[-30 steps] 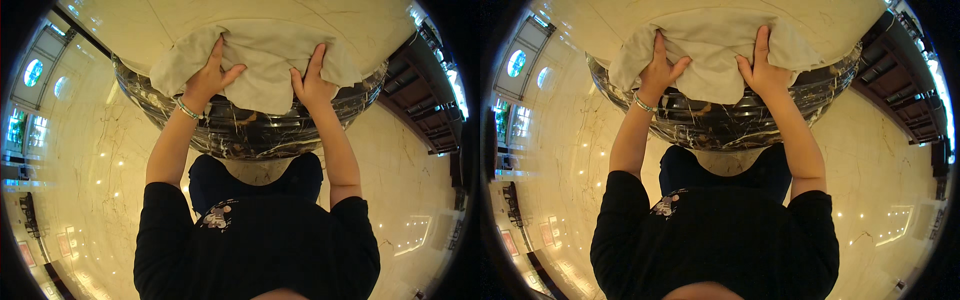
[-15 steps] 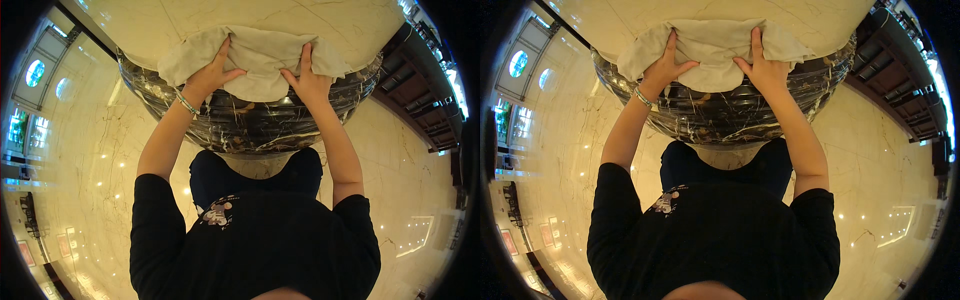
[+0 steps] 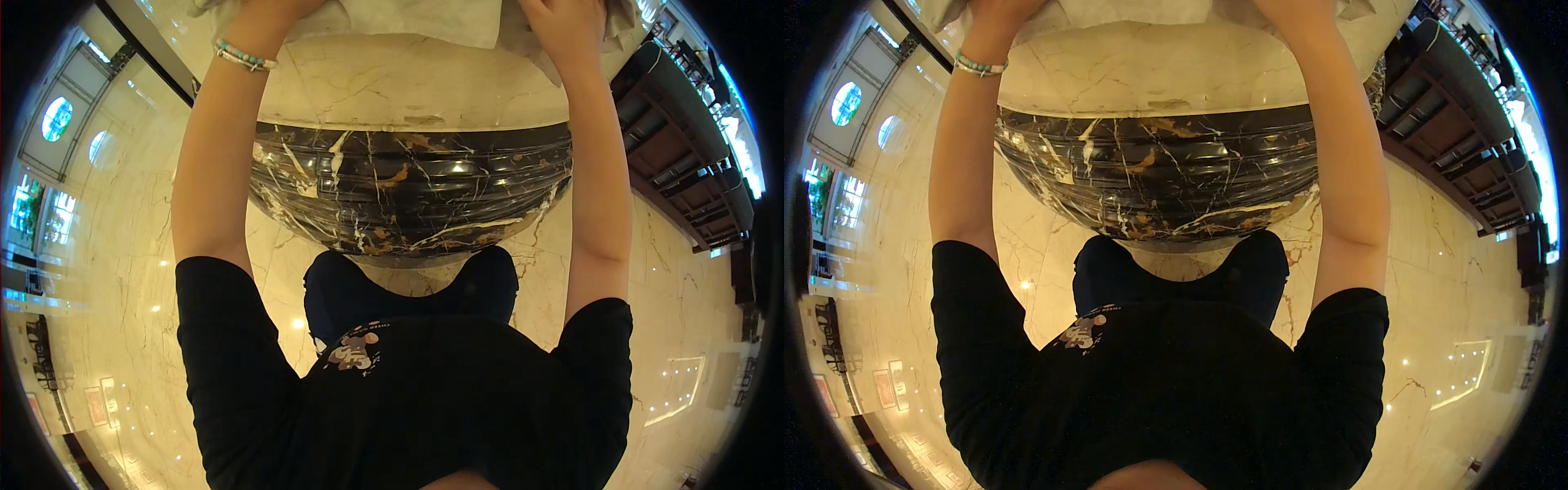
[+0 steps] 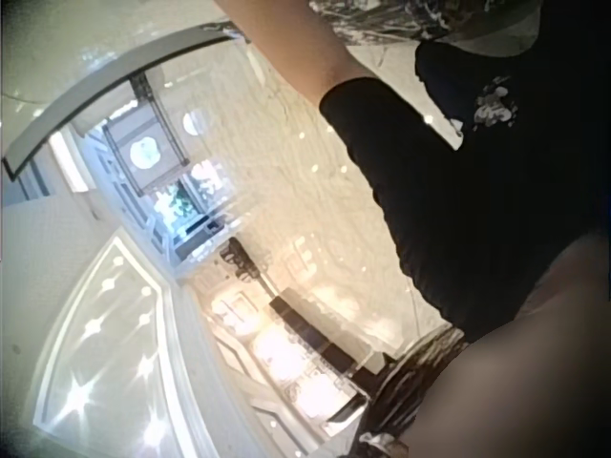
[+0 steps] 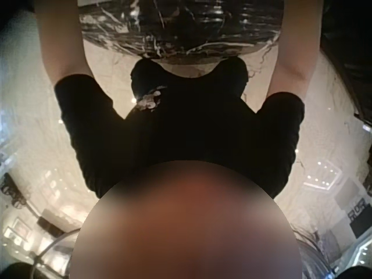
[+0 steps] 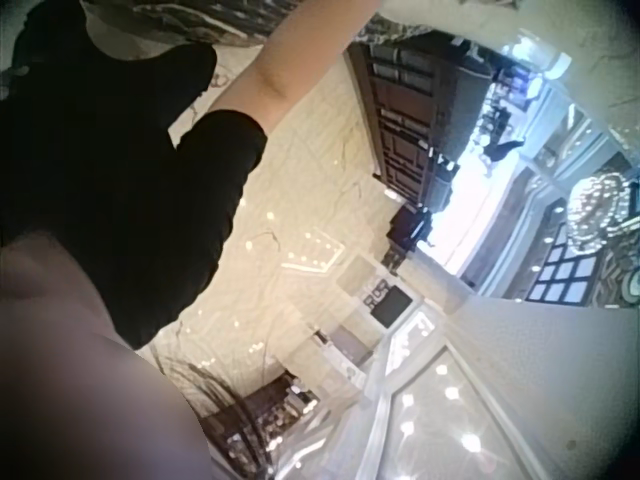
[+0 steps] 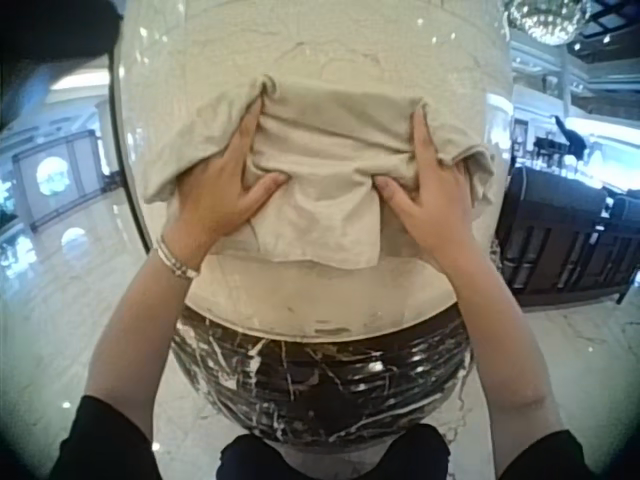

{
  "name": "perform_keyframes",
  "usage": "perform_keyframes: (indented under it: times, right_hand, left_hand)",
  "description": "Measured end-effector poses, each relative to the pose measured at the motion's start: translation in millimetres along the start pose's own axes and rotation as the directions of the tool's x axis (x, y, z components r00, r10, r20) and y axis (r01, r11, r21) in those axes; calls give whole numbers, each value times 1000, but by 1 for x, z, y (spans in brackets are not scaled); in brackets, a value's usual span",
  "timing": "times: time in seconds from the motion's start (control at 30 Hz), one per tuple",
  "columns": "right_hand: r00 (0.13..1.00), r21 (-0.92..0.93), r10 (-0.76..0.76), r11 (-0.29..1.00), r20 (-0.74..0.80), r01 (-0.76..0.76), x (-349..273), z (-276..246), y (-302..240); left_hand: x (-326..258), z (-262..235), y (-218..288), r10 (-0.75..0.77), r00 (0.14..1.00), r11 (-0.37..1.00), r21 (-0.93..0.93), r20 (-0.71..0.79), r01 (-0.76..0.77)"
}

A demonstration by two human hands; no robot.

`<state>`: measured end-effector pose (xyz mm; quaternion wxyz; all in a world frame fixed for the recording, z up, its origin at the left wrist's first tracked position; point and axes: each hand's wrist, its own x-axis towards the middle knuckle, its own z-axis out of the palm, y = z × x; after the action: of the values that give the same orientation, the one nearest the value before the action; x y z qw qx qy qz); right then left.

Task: The recorder is cleaning a large marble pillar with a grey cloth in a lobby.

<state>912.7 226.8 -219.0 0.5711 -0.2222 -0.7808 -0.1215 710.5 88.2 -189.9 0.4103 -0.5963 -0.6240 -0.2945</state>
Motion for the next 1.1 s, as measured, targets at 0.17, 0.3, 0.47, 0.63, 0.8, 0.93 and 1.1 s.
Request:
perform_keyframes:
  times: [0.17,0.3,0.47,0.63,0.8,0.93,1.1]
  right_hand:
    - [991,192,-114,973,-72,126,-66,-15,-2]
    - [976,231,83,964,201,-129,-126,-11,-5]
    - [970,-88,-179,977,167,195,-167,63,31]
    - [964,-14,-246,968,103,249,-177,80,43]
    - [899,39,-347,936,267,350,-174,69,49]
    - [871,-87,-314,924,378,372,-176,67,58]
    - [918,-173,-187,950,350,259,-156,60,53]
  left_hand:
    - [-58,-6,3,315,906,925,306,-283,-226]
    - [-125,34,11,304,914,946,195,-268,-258]
    - [-176,82,-5,115,992,988,101,59,-120]
    - [-182,95,-14,127,987,992,-33,99,-125]
    - [-190,99,-10,125,977,978,-189,170,-93]
    - [-180,104,3,83,945,955,-297,316,16]
    - [-154,104,12,250,968,967,-50,26,-249]
